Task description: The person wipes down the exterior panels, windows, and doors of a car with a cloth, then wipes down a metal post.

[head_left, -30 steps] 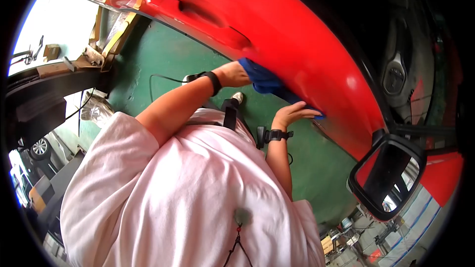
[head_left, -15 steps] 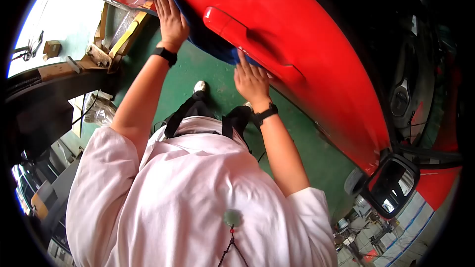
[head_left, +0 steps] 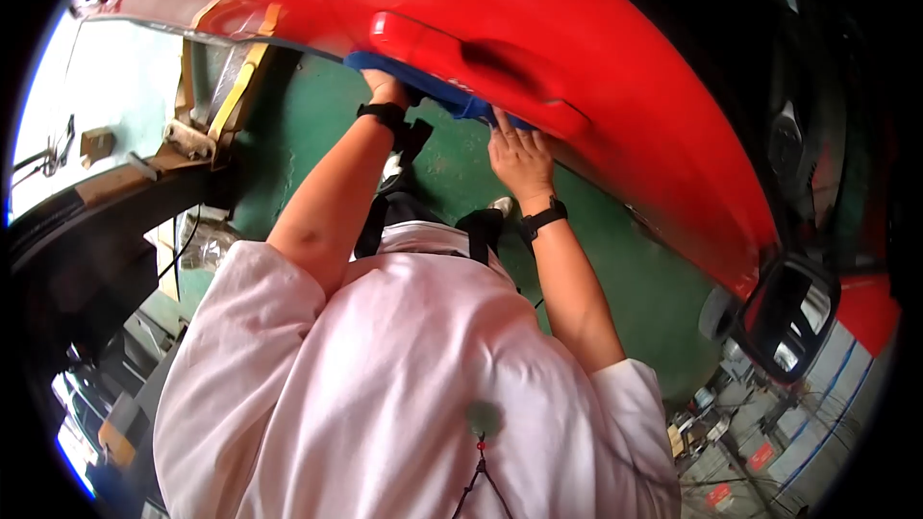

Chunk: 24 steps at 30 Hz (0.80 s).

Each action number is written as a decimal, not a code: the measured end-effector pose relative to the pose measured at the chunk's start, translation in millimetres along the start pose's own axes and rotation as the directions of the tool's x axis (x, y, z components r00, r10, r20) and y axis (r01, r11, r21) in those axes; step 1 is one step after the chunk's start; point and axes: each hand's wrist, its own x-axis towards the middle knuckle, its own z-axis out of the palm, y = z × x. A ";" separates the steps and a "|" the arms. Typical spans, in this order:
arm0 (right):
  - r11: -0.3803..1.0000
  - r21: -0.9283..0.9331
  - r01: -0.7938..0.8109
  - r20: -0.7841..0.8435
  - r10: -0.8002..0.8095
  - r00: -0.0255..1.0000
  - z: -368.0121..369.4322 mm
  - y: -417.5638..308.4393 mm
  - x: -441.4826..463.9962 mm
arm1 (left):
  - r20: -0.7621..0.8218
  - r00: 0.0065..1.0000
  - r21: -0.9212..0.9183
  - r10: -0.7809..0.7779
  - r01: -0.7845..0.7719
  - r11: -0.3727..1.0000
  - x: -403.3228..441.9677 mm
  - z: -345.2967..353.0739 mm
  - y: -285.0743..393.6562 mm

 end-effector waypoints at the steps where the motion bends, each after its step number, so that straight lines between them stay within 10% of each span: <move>1: 1.000 -0.021 0.020 -0.033 -0.021 0.999 7.7 4.7 -9.5 | 0.011 0.996 -0.118 -0.088 0.088 0.989 -28.7 14.0 11.9; 9: 0.997 -0.026 -0.074 -0.060 0.072 0.996 -25.3 59.3 -73.3 | 0.187 0.972 0.108 -0.139 0.120 0.987 -108.2 27.7 -41.8; 15: 0.898 -0.061 -0.435 0.032 0.437 0.899 -48.5 121.9 -181.2 | 0.313 0.896 0.279 0.313 -0.402 0.872 -195.9 56.1 -116.9; 19: 0.802 -0.003 -0.597 -0.193 0.586 0.787 -62.4 178.9 -228.5 | 0.741 0.465 0.552 0.484 -0.833 -0.044 -234.8 51.4 -157.6; 23: 0.549 0.184 -0.815 -0.539 0.750 0.383 -100.8 236.7 -219.2 | 0.956 0.115 0.187 0.269 -0.948 -0.256 -291.6 62.6 -168.8; 24: 0.461 0.226 -0.858 -0.526 0.799 0.291 -100.5 261.9 -241.1 | 0.969 0.203 0.202 0.140 -0.979 0.022 -350.3 92.3 -140.4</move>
